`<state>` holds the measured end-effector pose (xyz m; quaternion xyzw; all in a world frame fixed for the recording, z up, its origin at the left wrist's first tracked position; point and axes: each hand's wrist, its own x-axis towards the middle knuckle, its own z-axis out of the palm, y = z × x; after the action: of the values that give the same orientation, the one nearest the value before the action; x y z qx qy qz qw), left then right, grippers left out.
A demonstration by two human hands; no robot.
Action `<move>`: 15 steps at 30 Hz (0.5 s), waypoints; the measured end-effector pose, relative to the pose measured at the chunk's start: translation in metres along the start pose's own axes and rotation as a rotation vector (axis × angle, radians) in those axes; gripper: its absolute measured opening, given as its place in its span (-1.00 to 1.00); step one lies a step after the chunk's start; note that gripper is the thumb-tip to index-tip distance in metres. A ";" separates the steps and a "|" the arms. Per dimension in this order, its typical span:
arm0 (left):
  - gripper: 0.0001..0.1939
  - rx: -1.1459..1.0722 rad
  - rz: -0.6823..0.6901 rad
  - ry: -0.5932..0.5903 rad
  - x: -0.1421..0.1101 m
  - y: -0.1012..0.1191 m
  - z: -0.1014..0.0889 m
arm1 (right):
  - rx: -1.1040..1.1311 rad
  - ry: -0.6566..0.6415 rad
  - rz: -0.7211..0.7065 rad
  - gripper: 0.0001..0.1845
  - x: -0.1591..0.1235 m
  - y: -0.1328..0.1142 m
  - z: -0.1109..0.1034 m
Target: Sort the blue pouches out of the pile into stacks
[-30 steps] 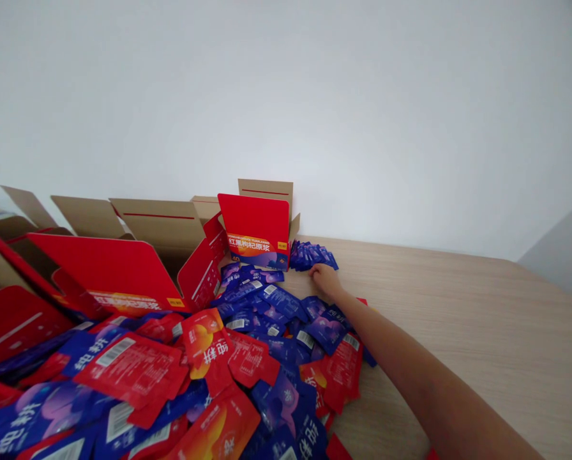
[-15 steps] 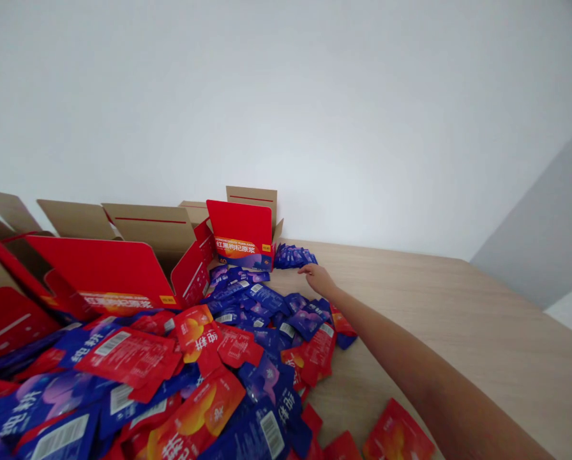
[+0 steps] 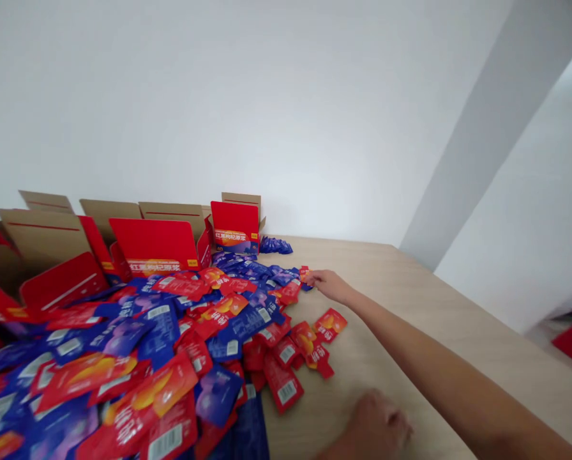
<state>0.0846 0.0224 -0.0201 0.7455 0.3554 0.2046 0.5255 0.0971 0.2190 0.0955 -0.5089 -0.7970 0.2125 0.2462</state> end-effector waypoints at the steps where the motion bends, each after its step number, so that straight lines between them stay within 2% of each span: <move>1: -0.63 0.063 -0.070 0.056 0.001 0.003 -0.001 | 0.025 0.008 -0.004 -0.67 -0.020 -0.009 0.003; 3: -0.65 0.160 -0.133 -0.008 -0.001 0.011 -0.006 | 0.070 0.039 0.001 -0.65 -0.059 -0.021 0.006; 5: -0.65 0.182 -0.133 -0.041 -0.008 0.019 -0.015 | 0.141 0.112 0.033 -0.63 -0.095 -0.025 0.005; 8: -0.70 0.226 -0.123 -0.098 -0.025 0.027 -0.036 | 0.306 0.369 0.183 -0.62 -0.147 -0.013 0.009; 10: -0.76 0.279 -0.115 -0.120 -0.038 0.032 -0.054 | 0.283 0.531 0.318 -0.60 -0.181 0.000 0.022; 13: -0.86 0.380 -0.104 -0.140 -0.055 0.044 -0.088 | 0.214 0.582 0.414 -0.58 -0.229 0.013 0.051; 15: -0.87 0.434 -0.075 -0.144 -0.065 0.056 -0.117 | 0.163 0.612 0.429 -0.62 -0.253 0.016 0.067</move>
<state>-0.0203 0.0373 0.0784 0.8400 0.3799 0.0499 0.3843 0.1591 -0.0120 -0.0115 -0.6829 -0.5424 0.1602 0.4625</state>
